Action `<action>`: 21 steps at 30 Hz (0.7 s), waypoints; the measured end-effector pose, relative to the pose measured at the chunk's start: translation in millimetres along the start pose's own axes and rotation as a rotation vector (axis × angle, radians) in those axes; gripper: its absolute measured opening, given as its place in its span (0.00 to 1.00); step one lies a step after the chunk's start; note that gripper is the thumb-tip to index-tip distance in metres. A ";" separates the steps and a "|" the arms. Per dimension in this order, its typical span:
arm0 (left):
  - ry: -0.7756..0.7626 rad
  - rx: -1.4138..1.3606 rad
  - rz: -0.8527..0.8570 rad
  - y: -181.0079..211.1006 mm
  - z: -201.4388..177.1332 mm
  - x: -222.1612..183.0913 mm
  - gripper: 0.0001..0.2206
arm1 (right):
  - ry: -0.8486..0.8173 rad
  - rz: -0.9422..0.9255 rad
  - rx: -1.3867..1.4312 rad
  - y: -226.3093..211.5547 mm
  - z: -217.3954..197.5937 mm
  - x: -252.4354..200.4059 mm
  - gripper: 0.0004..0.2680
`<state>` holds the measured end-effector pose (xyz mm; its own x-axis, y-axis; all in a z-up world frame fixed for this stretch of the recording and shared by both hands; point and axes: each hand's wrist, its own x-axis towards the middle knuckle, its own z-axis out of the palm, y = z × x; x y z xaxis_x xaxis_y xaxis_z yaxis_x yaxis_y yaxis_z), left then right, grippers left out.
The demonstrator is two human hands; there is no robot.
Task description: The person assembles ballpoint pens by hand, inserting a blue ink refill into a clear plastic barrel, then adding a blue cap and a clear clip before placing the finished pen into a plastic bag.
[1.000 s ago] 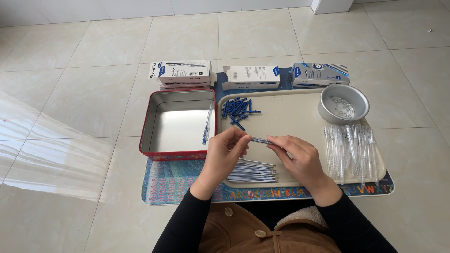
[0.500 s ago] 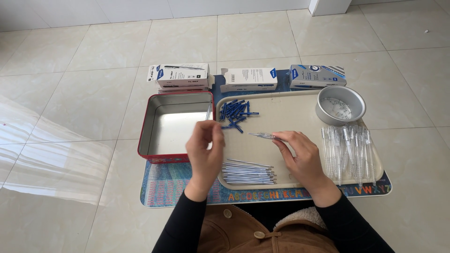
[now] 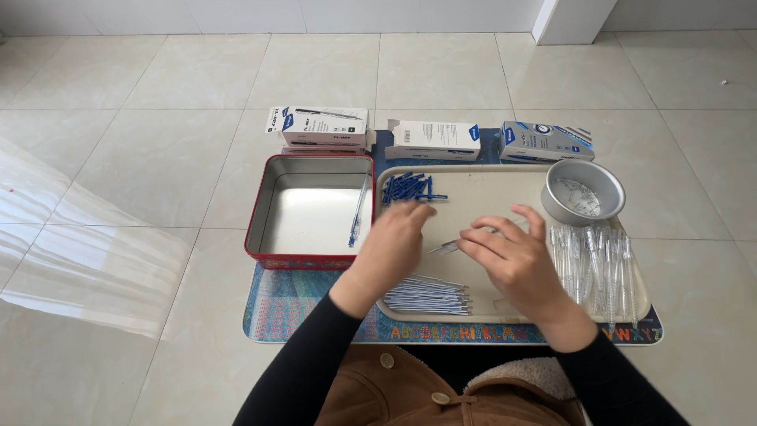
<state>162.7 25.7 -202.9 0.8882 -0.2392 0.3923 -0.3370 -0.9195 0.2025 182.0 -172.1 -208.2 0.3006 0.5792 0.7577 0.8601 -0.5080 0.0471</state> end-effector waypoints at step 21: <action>-0.093 -0.563 -0.225 9.8 -22.8 -26.4 0.10 | -0.479 0.623 0.302 21.5 -13.5 11.4 0.11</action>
<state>128.8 30.1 -190.8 0.9717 -0.1082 0.2098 -0.2288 -0.6506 0.7241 198.3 -185.0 -189.8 0.8409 0.4917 0.2261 0.5315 -0.6719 -0.5158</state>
